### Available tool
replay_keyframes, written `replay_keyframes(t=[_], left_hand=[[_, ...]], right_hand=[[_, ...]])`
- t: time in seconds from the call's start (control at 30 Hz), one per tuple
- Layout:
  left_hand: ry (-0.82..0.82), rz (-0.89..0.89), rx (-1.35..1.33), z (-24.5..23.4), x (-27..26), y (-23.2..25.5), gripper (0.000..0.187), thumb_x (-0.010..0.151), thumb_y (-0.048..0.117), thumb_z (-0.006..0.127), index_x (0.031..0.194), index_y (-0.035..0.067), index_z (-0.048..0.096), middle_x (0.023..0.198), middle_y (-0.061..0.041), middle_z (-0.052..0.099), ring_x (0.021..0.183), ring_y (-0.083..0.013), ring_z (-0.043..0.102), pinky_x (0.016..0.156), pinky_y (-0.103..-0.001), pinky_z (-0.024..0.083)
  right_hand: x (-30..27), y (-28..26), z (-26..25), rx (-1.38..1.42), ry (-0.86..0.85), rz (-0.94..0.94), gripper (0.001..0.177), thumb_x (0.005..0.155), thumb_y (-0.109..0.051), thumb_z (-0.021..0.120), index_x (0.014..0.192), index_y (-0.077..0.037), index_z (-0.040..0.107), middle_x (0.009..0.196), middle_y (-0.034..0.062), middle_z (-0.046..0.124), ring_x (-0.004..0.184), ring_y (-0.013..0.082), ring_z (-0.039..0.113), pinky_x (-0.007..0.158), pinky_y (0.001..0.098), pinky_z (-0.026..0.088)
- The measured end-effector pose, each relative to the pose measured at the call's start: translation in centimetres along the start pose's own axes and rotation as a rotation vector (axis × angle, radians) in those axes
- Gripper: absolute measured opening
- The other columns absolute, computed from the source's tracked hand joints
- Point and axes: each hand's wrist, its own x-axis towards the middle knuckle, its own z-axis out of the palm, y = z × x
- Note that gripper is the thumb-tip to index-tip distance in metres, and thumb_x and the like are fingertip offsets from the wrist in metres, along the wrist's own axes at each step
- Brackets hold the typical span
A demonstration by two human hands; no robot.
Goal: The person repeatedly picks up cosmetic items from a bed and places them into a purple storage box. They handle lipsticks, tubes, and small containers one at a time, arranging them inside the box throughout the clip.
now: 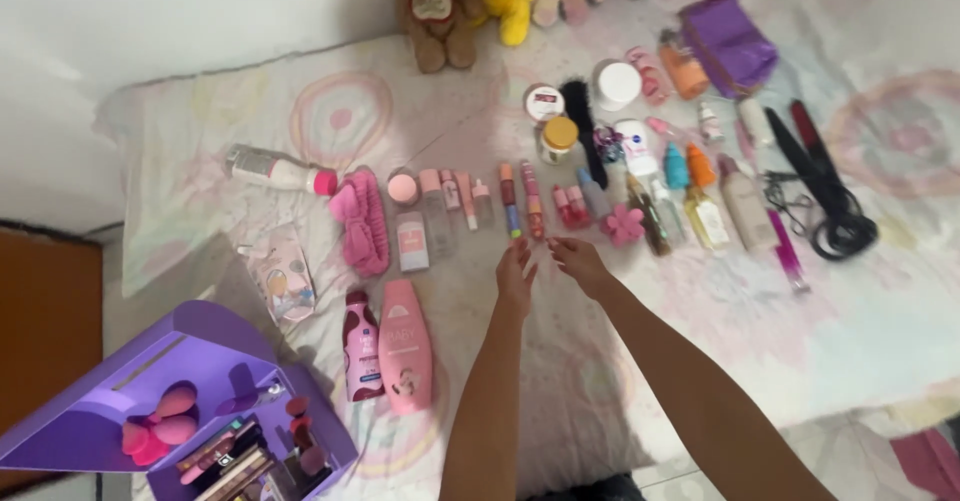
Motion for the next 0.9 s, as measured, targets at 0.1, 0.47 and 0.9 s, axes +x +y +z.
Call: replay_keyframes(t=[0.1,0.47,0.9], left_hand=[[0.025,-0.031,0.093,-0.7,3.7,-1.2,0.044,0.100,0.040,0.055,0.137,0.018,0.062,0.137,0.005,0.061,0.125,-0.0143,0.052,0.106,-0.043,0.043],[-0.159,0.076,0.124,-0.4,12.6,-7.4,0.035,0.111,0.040,0.048,0.127,0.012,0.063,0.117,0.000,0.065,0.111,-0.0140,0.057,0.102,-0.034,0.043],[0.053,0.344,0.130,-1.6,-8.3,4.8,0.034,0.096,0.026,0.067,0.126,0.011,0.061,0.101,0.002,0.064,0.086,-0.0109,0.059,0.082,-0.031,0.056]], right_hand=[[5.8,2.4,0.3,-0.077,0.010,-0.052,0.044,0.096,-0.023,0.064,0.136,-0.006,0.065,0.123,0.0043,0.069,0.104,0.0140,0.062,0.086,0.0319,0.051],[15.3,8.1,0.1,-0.149,0.116,-0.212,0.049,0.093,-0.015,0.071,0.138,-0.001,0.056,0.122,0.0110,0.068,0.107,0.0168,0.066,0.089,0.0315,0.054],[-3.9,-6.0,6.5,-0.354,-0.522,-0.133,0.040,0.090,-0.016,0.075,0.127,-0.003,0.069,0.110,0.0052,0.076,0.096,0.0114,0.070,0.077,0.0286,0.053]])
